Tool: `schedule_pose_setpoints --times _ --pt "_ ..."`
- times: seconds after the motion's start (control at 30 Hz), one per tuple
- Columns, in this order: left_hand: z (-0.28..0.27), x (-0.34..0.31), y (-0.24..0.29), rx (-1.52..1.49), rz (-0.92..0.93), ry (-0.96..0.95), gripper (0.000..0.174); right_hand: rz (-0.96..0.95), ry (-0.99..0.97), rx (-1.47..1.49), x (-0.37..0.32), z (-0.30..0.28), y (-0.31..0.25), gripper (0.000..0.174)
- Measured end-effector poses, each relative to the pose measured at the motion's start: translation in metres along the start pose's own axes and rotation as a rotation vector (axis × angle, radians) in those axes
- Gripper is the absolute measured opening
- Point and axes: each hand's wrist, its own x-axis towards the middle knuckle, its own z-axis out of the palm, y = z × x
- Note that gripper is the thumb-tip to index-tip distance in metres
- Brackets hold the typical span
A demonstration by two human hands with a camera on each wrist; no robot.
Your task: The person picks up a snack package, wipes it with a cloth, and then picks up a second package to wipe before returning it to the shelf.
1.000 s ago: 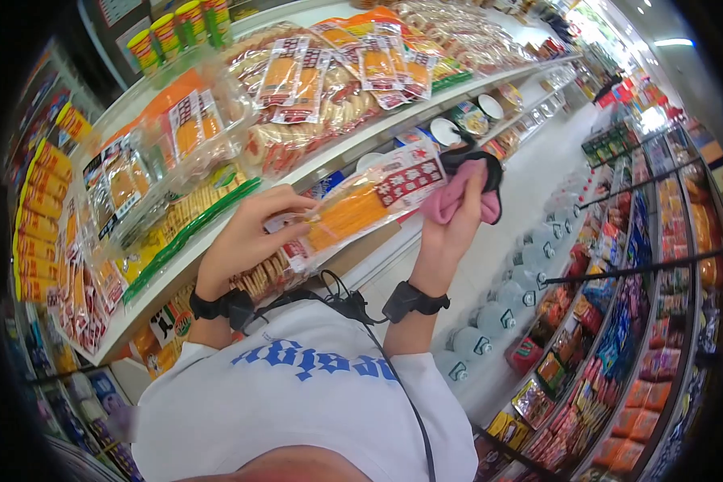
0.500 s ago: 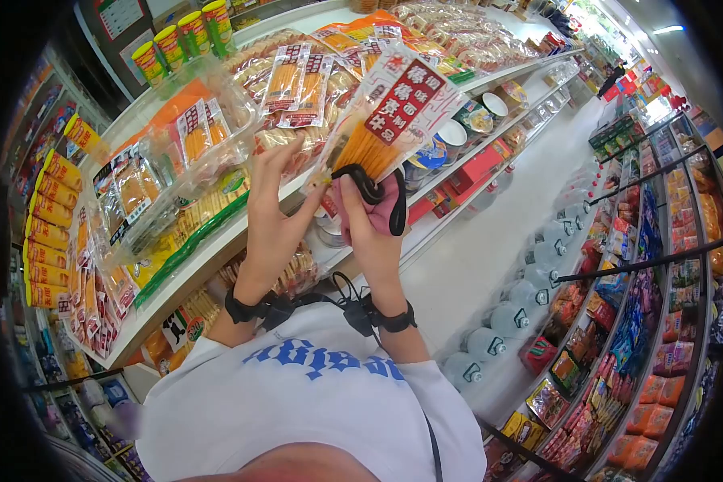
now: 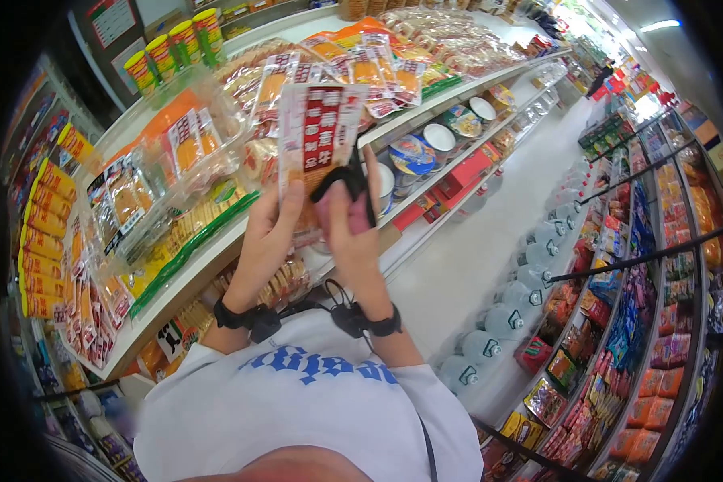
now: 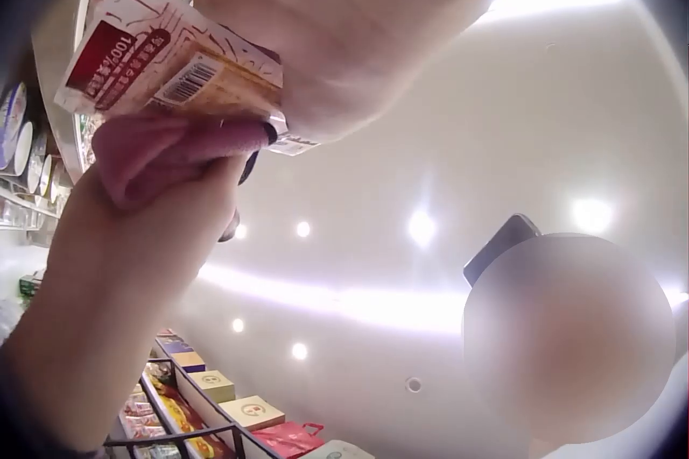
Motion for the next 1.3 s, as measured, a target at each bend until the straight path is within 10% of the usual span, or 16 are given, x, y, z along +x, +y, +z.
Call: schedule_pose_setpoints --times 0.1,0.47,0.77,1.07,1.17,1.3 --pt "-0.003 0.003 0.001 -0.03 -0.035 -0.088 0.039 0.17 -0.011 0.082 0.001 -0.012 -0.007 0.027" --pt "-0.008 -0.003 0.003 -0.025 -0.225 -0.297 0.039 -0.242 0.288 0.213 0.034 -0.03 -0.036 0.012" --pt "-0.011 0.013 -0.013 -0.088 0.073 0.153 0.04 0.204 -0.035 -0.043 -0.007 -0.001 -0.006 0.026" --pt "-0.003 0.02 -0.009 -0.078 0.244 0.274 0.036 -0.196 0.15 -0.323 -0.002 -0.004 -0.004 0.023" --pt "0.002 0.013 0.011 -0.293 -0.009 0.04 0.039 -0.169 0.103 -0.31 -0.002 -0.004 -0.003 0.021" --pt "0.01 0.016 -0.007 -0.19 0.143 0.101 0.038 -0.039 0.095 -0.202 -0.008 -0.004 0.002 0.023"
